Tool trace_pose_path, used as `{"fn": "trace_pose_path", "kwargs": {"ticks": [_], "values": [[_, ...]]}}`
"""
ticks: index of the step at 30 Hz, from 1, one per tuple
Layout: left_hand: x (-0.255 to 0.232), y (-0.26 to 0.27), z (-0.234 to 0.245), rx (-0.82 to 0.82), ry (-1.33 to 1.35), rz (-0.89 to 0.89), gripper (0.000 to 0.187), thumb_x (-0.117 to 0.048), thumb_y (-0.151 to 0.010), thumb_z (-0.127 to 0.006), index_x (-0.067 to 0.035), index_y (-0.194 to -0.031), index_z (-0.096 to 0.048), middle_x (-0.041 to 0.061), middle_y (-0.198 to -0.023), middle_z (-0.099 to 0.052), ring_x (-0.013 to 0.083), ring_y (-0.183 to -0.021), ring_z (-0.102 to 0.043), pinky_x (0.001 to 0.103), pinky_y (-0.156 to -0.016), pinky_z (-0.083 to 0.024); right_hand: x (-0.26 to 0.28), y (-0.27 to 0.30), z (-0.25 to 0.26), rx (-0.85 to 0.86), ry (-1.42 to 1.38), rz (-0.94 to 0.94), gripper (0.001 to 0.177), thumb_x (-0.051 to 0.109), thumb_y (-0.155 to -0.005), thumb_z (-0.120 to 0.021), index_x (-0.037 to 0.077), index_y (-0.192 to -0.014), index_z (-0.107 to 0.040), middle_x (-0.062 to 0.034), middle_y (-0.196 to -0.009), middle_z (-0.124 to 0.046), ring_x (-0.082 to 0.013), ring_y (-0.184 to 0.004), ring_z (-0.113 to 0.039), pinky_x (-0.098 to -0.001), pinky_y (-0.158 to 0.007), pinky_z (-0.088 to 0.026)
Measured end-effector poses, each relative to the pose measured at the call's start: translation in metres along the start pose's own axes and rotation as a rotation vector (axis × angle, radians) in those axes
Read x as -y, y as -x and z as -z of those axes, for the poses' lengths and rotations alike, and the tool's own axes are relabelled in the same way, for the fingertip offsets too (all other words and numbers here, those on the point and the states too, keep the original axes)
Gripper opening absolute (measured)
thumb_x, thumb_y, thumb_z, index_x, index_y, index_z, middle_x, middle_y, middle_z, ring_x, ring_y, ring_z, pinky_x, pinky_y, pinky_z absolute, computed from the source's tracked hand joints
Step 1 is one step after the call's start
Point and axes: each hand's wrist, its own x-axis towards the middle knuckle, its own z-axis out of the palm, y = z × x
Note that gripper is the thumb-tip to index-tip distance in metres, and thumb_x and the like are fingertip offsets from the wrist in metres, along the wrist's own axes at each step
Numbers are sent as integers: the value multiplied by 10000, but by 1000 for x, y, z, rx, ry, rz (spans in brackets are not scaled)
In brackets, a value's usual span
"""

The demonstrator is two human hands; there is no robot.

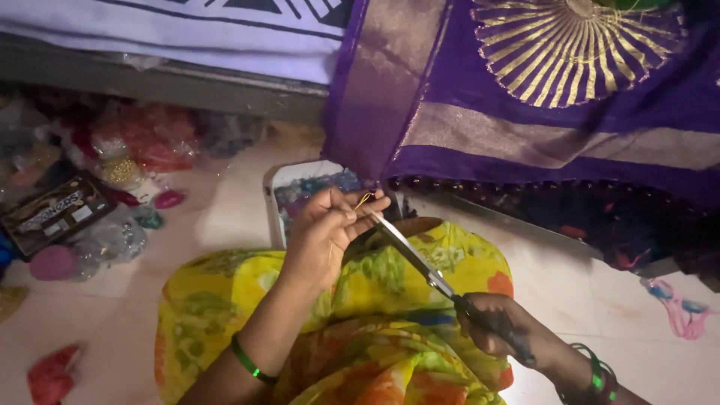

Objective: Sewing and trimming decorative bead tassels onto the edge of a purple fabric garment.

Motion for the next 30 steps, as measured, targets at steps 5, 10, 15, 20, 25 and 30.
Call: {"fn": "trace_pose_path", "kwargs": {"ticks": [5,10,15,20,25,30], "values": [[-2,-4,-4,-1,-50,-13,143,45,-920,-460,-59,-847,-526,243,-1188,-699,373,-1191,-682,536,-1057,-528,5,-14,9,-87,83,-130,389,294,-827,-853,10,-899,-597,31,-669,-516,-53,-489,-418,-232,-412,-302],[-15,-15,-10,-191,-326,45,38,-32,-901,-547,-60,-920,-532,215,-1195,-680,347,-1109,-683,538,-978,-545,4,-8,16,-263,354,-295,186,41,-826,-823,7,-810,-641,1,-650,-600,-68,-485,-506,-255,-411,-377],[-21,-54,5,-120,-763,43,483,-203,-945,-754,-102,-1385,-583,134,-1353,-613,202,-1183,-629,376,-995,-514,33,10,20,-433,525,-424,259,144,-774,-874,31,-955,-727,-19,-615,-640,-118,-474,-502,-306,-438,-407],[-25,-64,-3,81,-799,-1,265,-228,-938,-744,-57,-1139,-760,80,-1127,-775,135,-1043,-695,293,-945,-530,64,22,24,-366,823,-107,454,271,-708,-892,26,-1040,-704,-21,-713,-583,-119,-655,-482,-344,-561,-468],[2,-53,13,110,-940,-109,192,-210,-968,-713,-47,-1002,-808,50,-972,-812,117,-911,-740,282,-856,-566,89,9,9,-533,993,-292,546,366,-660,-936,66,-1036,-678,-55,-642,-554,-153,-587,-482,-379,-539,-463],[14,-36,19,61,-799,-199,172,-134,-1012,-646,-26,-1046,-775,50,-1015,-795,116,-953,-723,267,-880,-549,114,-22,-14,-493,1200,-230,551,336,-649,-933,81,-1076,-695,-91,-651,-640,-205,-530,-582,-396,-547,-485]]}}
